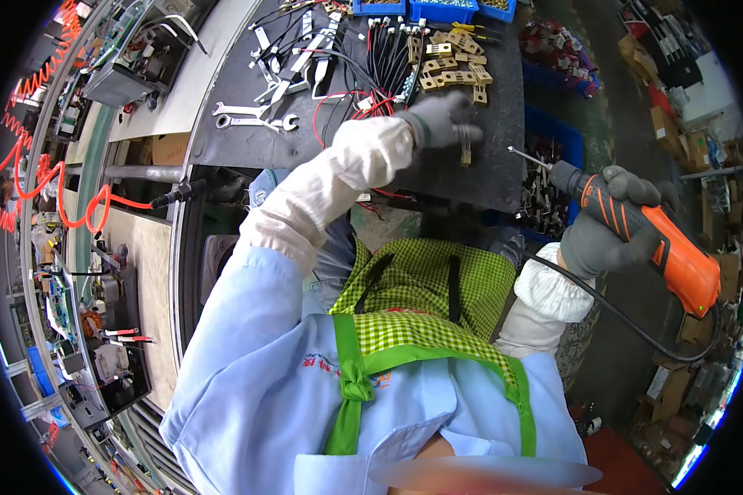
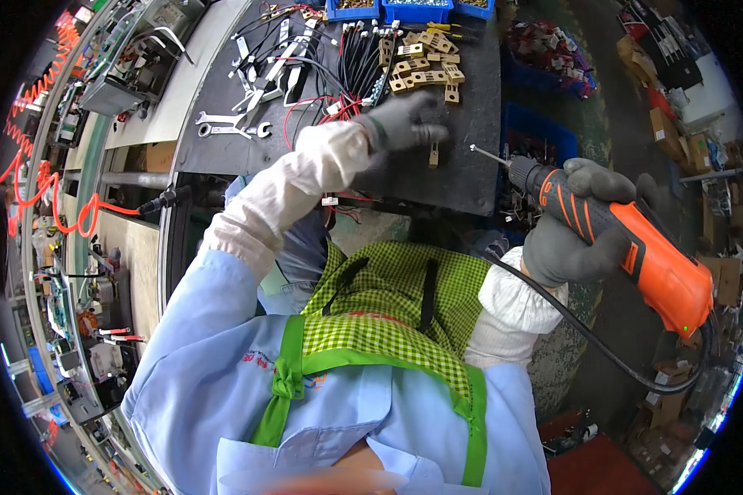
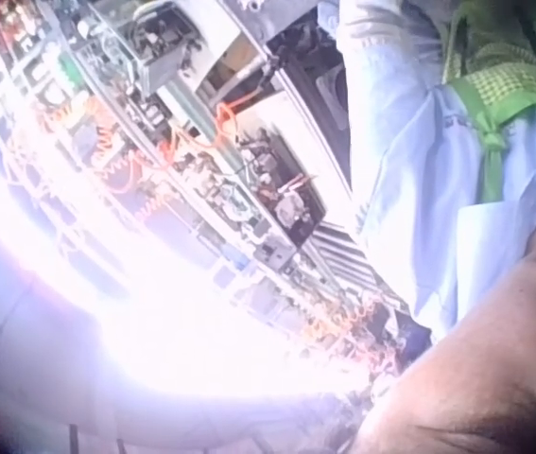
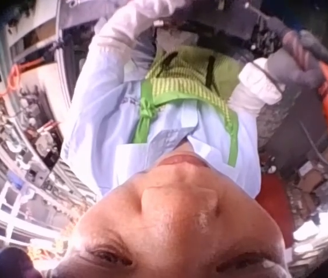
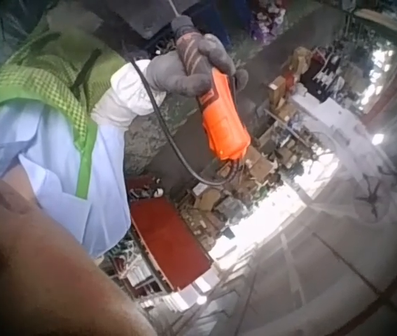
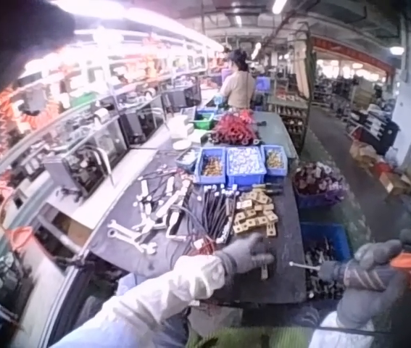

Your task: The recorder is using an electric screwdriver to attach components to brass electrical contacts.

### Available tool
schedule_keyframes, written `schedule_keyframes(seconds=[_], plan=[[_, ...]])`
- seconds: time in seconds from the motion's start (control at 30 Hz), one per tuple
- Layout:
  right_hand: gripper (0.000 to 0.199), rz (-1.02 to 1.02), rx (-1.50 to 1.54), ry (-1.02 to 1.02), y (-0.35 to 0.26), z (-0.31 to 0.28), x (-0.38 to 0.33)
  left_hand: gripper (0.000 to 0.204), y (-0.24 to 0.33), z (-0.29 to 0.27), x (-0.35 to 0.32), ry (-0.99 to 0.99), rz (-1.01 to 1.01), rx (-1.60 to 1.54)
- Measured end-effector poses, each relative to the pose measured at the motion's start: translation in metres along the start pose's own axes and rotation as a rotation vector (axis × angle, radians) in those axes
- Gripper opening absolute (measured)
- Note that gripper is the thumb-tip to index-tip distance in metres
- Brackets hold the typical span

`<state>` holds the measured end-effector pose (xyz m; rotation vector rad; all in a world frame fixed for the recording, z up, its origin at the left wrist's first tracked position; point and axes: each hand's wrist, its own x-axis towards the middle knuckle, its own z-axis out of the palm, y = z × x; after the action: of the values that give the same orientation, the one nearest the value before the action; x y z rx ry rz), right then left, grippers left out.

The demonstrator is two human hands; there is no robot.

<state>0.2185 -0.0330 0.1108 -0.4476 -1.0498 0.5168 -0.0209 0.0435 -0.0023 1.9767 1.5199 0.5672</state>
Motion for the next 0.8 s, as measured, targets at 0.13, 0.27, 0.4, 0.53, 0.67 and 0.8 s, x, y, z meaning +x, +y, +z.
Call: schedule_keyframes(seconds=[0.13,0.27,0.4,0.53,0.67,0.8], plan=[[0.062,0.020,-0.008,0.009,0.000,-0.006,-0.001,0.030,-0.038,-0.064,0.012,0.160,0.219,0.278],[0.063,0.100,0.044,0.011,0.005,-0.011,-0.009,0.022,-0.025,-0.088,0.001,-0.316,0.453,0.650],[0.066,0.090,0.061,-0.003,-0.002,0.002,-0.011,0.029,-0.035,-0.070,-0.006,-0.377,0.459,0.832],[0.068,0.095,0.020,-0.069,0.002,0.001,-0.011,0.034,-0.053,-0.061,-0.002,-0.420,0.293,0.779],[0.065,0.073,0.051,-0.059,-0.002,0.005,-0.009,0.029,-0.045,-0.064,0.001,-0.415,0.439,0.877],[0.045,0.119,-0.002,0.035,-0.007,0.008,-0.011,0.019,-0.047,-0.082,0.016,-0.087,0.749,0.655]])
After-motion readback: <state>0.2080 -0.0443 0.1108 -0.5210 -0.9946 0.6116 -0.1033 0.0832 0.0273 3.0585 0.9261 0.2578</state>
